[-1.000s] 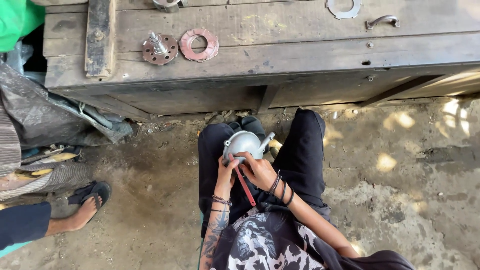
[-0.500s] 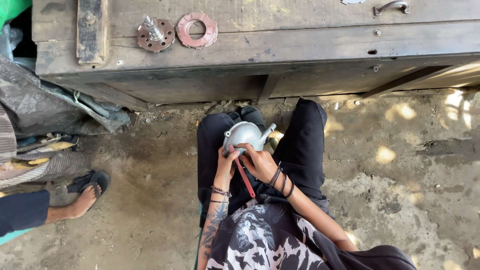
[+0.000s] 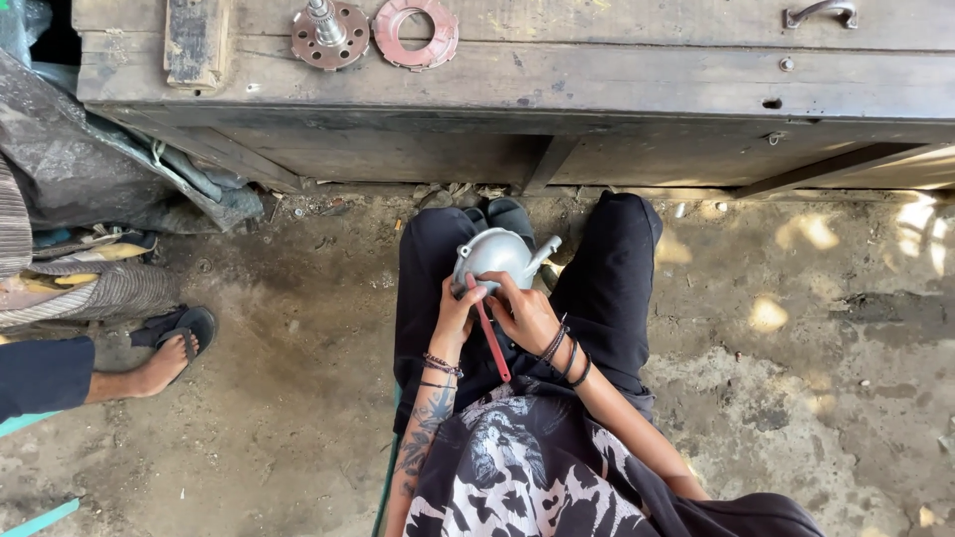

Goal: The person sits on a chair and scrubs a grey metal part resting on their lap using a red-handled brush. They rotate the part to clean different areas, including the edges and the central hole, while other metal parts are visible on a nearby wooden table.

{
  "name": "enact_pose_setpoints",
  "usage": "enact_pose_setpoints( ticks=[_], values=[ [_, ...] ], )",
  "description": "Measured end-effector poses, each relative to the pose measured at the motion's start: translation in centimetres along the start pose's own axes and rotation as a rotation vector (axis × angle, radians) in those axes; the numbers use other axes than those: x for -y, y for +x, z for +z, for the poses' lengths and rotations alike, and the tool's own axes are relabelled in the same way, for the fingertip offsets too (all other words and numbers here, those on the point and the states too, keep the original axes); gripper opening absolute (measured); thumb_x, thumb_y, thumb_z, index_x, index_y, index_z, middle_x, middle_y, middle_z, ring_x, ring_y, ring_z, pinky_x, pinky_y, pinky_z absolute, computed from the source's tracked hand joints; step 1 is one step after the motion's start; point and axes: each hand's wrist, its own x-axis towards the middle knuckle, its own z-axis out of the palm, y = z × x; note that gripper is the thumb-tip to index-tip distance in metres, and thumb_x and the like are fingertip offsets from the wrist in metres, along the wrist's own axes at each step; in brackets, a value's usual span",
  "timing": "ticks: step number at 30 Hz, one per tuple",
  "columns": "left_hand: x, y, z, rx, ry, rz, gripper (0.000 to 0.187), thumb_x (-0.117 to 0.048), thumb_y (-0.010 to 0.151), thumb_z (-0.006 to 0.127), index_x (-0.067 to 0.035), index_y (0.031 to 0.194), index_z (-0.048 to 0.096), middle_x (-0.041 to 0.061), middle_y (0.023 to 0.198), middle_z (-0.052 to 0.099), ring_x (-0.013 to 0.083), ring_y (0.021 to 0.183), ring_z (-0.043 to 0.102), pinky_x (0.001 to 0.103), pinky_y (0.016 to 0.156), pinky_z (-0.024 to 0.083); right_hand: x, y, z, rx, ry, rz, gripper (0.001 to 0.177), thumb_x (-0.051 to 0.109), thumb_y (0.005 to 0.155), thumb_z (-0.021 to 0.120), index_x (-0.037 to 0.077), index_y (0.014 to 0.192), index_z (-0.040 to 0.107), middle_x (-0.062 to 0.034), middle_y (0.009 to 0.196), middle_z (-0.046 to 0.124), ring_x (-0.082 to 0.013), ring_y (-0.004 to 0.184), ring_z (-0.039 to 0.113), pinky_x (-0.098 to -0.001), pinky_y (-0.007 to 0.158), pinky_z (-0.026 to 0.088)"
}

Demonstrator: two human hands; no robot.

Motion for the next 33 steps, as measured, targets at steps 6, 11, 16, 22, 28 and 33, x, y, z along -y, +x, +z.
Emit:
enact_pose_setpoints(
  ticks=[6, 11, 16, 22, 28, 33],
  values=[
    [-0.7, -0.5, 0.2, 0.015, 0.004, -0.007, 0.082, -0.022, 0.067, 0.097, -0.016, 0.131, 0.047, 0.021, 0.133, 0.034, 0.0332, 0.121, 0.040, 0.050, 0.097, 0.043, 0.2, 0.0, -0.3, 0.000, 0.019, 0.003, 0.042, 0.012, 0.094, 0.059, 0.020, 0.134, 0.051, -0.0012, 0.059, 0.065, -0.0315, 0.054, 0.067, -0.0405, 0.057, 0.056],
    [-0.5, -0.1, -0.3, 0.010, 0.010, -0.004, 0.082, -0.022, 0.067, 0.097, -0.016, 0.131, 0.046, 0.022, 0.134, 0.034, 0.0336, 0.122, 0.039, 0.049, 0.098, 0.043, 0.4, -0.1, -0.1, 0.000, 0.011, 0.008, 0.043, 0.015, 0.094, 0.060, 0.021, 0.135, 0.050, -0.0014, 0.059, 0.065, -0.0325, 0.056, 0.068, -0.0427, 0.057, 0.056],
    [-1.1, -0.5, -0.3, 0.012, 0.014, -0.003, 0.084, -0.023, 0.068, 0.097, -0.016, 0.133, 0.046, 0.024, 0.137, 0.032, 0.0351, 0.123, 0.040, 0.051, 0.098, 0.043, 0.6, -0.1, -0.1, 0.018, 0.029, 0.009, 0.041, 0.015, 0.095, 0.059, 0.022, 0.135, 0.051, -0.0017, 0.058, 0.065, -0.0331, 0.055, 0.067, -0.0422, 0.057, 0.055],
    [-0.7, -0.3, -0.4, 0.031, 0.010, -0.001, 0.082, -0.024, 0.068, 0.097, -0.016, 0.132, 0.046, 0.026, 0.138, 0.031, 0.0357, 0.124, 0.038, 0.053, 0.100, 0.041, 0.5, -0.1, 0.0, 0.007, 0.019, 0.015, 0.043, 0.014, 0.094, 0.060, 0.021, 0.135, 0.051, -0.0007, 0.058, 0.065, -0.0311, 0.054, 0.067, -0.0407, 0.058, 0.056],
    [-0.4, -0.2, -0.4, 0.031, 0.010, 0.003, 0.083, -0.024, 0.068, 0.097, -0.016, 0.132, 0.046, 0.026, 0.137, 0.032, 0.0359, 0.123, 0.039, 0.052, 0.099, 0.041, 0.3, -0.2, 0.0, 0.015, 0.007, 0.017, 0.043, 0.017, 0.095, 0.060, 0.022, 0.136, 0.051, -0.0016, 0.059, 0.066, -0.0332, 0.056, 0.067, -0.0435, 0.059, 0.056],
    [-0.7, -0.5, 0.1, 0.013, 0.002, 0.012, 0.083, -0.023, 0.068, 0.097, -0.016, 0.133, 0.046, 0.025, 0.136, 0.033, 0.0346, 0.123, 0.038, 0.051, 0.101, 0.040, 0.8, 0.1, -0.2, 0.018, 0.005, 0.012, 0.044, 0.014, 0.094, 0.060, 0.021, 0.137, 0.051, -0.0017, 0.059, 0.066, -0.0326, 0.055, 0.067, -0.0427, 0.058, 0.056]
  ],
)
